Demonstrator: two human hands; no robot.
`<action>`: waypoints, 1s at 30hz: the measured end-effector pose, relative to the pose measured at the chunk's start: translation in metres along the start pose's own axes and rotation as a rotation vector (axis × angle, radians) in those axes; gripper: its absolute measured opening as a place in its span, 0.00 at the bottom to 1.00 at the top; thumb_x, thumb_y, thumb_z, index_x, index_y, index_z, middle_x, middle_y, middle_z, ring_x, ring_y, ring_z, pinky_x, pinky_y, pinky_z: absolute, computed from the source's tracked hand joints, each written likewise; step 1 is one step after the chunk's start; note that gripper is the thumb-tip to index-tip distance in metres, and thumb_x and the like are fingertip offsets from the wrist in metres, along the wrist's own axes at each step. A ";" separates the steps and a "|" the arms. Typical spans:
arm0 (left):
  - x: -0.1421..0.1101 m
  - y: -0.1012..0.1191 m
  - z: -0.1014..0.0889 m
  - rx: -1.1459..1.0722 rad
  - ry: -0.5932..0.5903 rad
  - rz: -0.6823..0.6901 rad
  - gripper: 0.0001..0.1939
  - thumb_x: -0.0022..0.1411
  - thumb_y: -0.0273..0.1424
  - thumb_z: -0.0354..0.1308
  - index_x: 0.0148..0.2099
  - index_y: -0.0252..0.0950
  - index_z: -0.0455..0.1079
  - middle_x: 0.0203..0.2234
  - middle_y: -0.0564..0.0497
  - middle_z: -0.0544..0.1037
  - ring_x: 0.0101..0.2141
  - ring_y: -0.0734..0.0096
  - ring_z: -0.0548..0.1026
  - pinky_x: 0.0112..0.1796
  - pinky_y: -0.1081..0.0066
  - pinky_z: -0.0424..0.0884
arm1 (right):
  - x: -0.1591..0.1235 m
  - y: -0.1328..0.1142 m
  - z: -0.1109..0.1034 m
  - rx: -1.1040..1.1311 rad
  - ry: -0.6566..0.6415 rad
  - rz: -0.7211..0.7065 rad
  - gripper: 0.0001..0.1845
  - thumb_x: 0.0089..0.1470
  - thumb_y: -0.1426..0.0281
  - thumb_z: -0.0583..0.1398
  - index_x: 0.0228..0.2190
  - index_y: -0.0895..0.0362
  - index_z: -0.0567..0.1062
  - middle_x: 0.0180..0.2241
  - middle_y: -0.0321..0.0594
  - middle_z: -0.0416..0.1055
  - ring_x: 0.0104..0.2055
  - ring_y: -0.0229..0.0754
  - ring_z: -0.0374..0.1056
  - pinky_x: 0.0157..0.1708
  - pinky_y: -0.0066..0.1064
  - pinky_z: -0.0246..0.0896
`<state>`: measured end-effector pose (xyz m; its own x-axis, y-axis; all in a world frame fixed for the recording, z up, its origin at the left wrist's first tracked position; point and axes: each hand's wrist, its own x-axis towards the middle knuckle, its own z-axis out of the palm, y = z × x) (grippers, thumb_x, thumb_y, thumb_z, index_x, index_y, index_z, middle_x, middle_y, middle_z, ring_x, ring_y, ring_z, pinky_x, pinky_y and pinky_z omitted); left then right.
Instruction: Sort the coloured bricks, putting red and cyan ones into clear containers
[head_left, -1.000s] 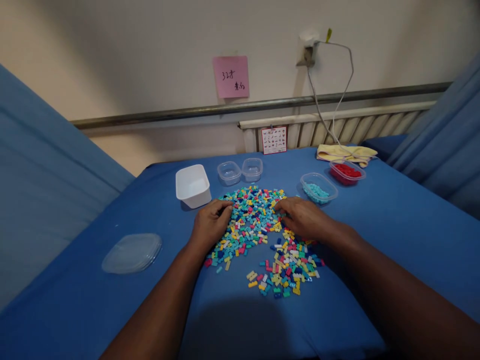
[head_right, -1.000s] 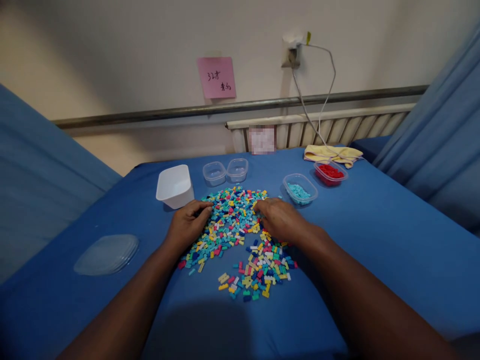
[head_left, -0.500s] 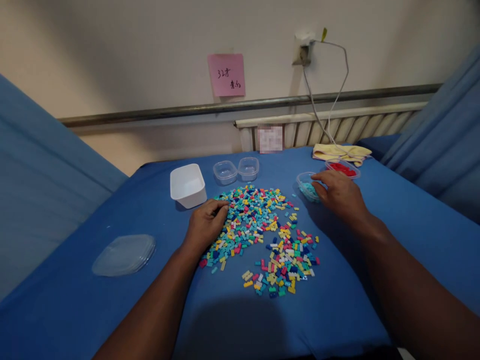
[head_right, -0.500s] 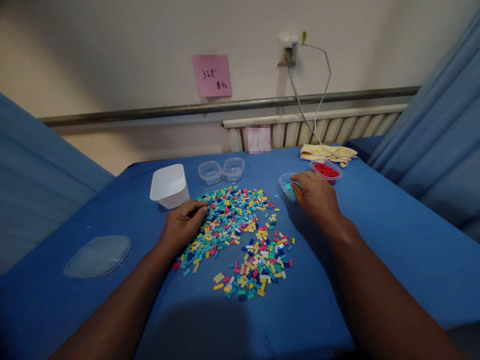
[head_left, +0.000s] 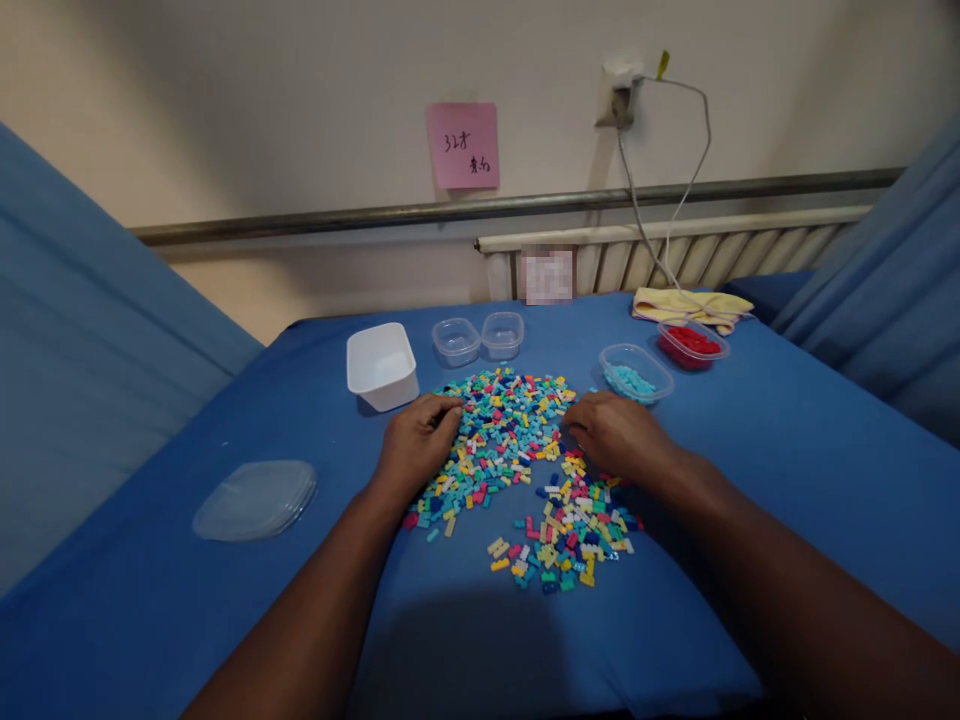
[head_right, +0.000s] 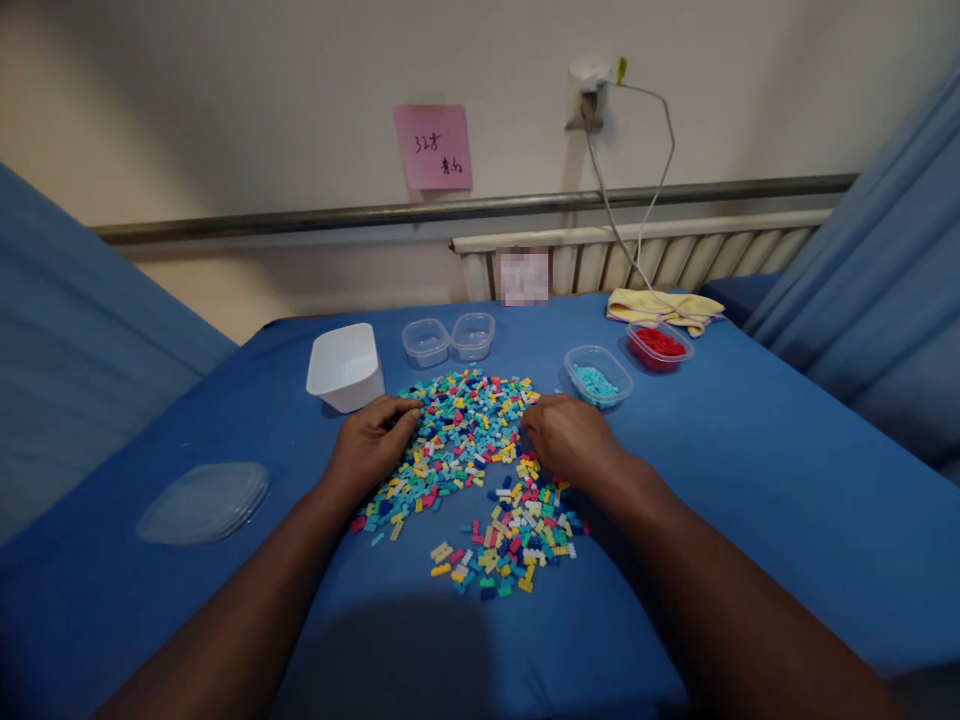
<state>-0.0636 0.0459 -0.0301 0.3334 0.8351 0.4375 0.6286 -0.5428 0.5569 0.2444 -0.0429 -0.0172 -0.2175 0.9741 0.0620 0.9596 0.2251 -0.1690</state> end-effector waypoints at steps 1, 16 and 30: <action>0.000 0.001 0.000 0.002 -0.002 0.001 0.14 0.71 0.39 0.58 0.46 0.41 0.84 0.40 0.49 0.85 0.42 0.61 0.83 0.48 0.63 0.76 | 0.001 0.001 0.000 -0.005 -0.011 0.007 0.13 0.69 0.72 0.59 0.44 0.53 0.84 0.45 0.46 0.82 0.49 0.50 0.76 0.43 0.34 0.61; 0.000 0.002 0.001 0.017 -0.014 0.005 0.14 0.72 0.39 0.57 0.46 0.42 0.84 0.39 0.50 0.85 0.42 0.62 0.82 0.46 0.64 0.75 | 0.010 0.003 0.009 -0.019 0.006 -0.211 0.12 0.71 0.71 0.57 0.41 0.55 0.81 0.41 0.44 0.80 0.45 0.47 0.73 0.43 0.33 0.58; 0.000 0.007 0.000 0.018 -0.009 0.007 0.15 0.71 0.40 0.57 0.46 0.42 0.84 0.39 0.49 0.85 0.41 0.61 0.83 0.47 0.63 0.77 | -0.007 0.060 -0.015 0.150 0.647 0.046 0.15 0.71 0.65 0.57 0.47 0.56 0.83 0.45 0.51 0.83 0.48 0.54 0.77 0.51 0.43 0.69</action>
<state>-0.0595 0.0426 -0.0259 0.3443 0.8319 0.4352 0.6387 -0.5473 0.5408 0.3066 -0.0363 -0.0128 0.0191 0.7834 0.6213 0.9199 0.2297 -0.3179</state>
